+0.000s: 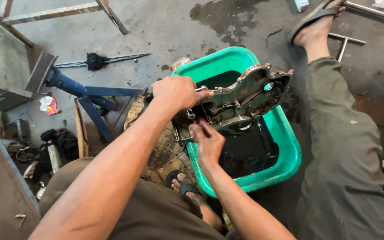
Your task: The person sits on the workshop floor with a green basin of dark liquid between their legs and scrubs a disassembled engine crankcase cover, holding the part with one hand while scrubbing its surfaces and cavities with a small brush by hand. They turn the part over to reach other sides and continue scrubbing as the liquid drips back into the basin.
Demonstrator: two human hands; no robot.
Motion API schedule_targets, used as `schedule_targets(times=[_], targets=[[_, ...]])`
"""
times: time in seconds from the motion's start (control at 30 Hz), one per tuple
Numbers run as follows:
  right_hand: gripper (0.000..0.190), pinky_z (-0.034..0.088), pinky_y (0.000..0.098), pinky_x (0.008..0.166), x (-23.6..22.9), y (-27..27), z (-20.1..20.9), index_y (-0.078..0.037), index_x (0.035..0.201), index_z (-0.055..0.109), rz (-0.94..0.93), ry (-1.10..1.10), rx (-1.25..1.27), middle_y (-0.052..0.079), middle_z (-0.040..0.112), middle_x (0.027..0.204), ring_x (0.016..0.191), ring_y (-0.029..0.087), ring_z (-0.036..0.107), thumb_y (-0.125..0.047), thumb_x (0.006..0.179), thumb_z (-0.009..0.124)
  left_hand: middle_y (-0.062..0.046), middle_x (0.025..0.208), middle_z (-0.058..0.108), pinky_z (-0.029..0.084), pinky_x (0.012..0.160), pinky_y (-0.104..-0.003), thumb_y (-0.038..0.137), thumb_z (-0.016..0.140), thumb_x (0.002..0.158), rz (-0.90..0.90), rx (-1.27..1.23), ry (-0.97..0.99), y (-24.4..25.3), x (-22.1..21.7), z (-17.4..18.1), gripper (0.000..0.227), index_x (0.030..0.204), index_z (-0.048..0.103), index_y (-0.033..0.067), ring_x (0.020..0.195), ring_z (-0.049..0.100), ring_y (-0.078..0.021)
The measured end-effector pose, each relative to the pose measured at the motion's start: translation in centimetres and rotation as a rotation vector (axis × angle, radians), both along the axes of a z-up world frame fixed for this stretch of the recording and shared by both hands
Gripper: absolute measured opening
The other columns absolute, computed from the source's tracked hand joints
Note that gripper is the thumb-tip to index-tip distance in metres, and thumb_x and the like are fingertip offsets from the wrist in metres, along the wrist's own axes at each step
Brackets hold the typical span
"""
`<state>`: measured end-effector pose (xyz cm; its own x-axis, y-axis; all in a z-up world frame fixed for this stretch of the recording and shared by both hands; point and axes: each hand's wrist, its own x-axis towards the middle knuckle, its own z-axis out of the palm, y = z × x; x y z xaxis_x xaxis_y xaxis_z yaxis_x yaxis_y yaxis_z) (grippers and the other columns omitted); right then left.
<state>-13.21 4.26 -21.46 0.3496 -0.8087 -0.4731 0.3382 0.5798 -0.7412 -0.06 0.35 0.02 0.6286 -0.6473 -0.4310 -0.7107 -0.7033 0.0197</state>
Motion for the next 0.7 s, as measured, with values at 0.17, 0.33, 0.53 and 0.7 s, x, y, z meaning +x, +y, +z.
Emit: schedule_targets(times=[0.17, 0.33, 0.53, 0.7], targets=[[0.023, 0.047, 0.0266, 0.053, 0.8, -1.3, -0.7, 0.000, 0.119, 0.071, 0.439, 0.315, -0.266, 0.009, 0.068, 0.076, 0.060, 0.013, 0.060, -0.013, 0.101, 0.067, -0.015, 0.113, 0.075, 0.053, 0.091, -0.054, 0.086, 0.058, 0.078, -0.002, -0.001, -0.009, 0.0, -0.2, 0.4, 0.080, 0.106, 0.080, 0.0149, 0.109, 0.070, -0.0369], [0.023, 0.039, 0.0253, 0.050, 0.7, -2.1, -1.5, -0.008, 0.123, 0.068, 0.511, 0.134, -0.239, -0.003, 0.053, 0.070, 0.056, 0.006, 0.045, -0.011, 0.103, 0.056, -0.015, 0.113, 0.075, 0.053, 0.091, -0.055, 0.086, 0.058, 0.078, 0.004, 0.000, -0.008, 0.0, -0.2, 0.1, 0.079, 0.105, 0.080, 0.0153, 0.110, 0.070, -0.0367], [0.031, 0.037, 0.0222, 0.052, -0.3, -3.4, -1.7, -0.018, 0.128, 0.064, 0.626, 0.058, -0.125, -0.008, 0.051, 0.076, 0.060, 0.004, 0.042, -0.008, 0.102, 0.050, -0.014, 0.113, 0.074, 0.052, 0.093, -0.055, 0.086, 0.058, 0.077, 0.005, 0.002, 0.006, -0.3, -0.1, 0.4, 0.075, 0.104, 0.081, 0.0193, 0.110, 0.069, -0.0371], [0.013, 0.037, 0.0250, 0.050, -0.1, -3.1, 0.5, -0.006, 0.111, 0.057, 0.736, 0.029, -0.116, -0.003, 0.045, 0.073, 0.056, 0.008, 0.039, -0.011, 0.109, 0.045, -0.015, 0.112, 0.075, 0.054, 0.090, -0.054, 0.087, 0.059, 0.077, 0.002, 0.002, -0.014, -0.2, -0.1, -0.2, 0.080, 0.104, 0.079, 0.0138, 0.109, 0.070, -0.0371]])
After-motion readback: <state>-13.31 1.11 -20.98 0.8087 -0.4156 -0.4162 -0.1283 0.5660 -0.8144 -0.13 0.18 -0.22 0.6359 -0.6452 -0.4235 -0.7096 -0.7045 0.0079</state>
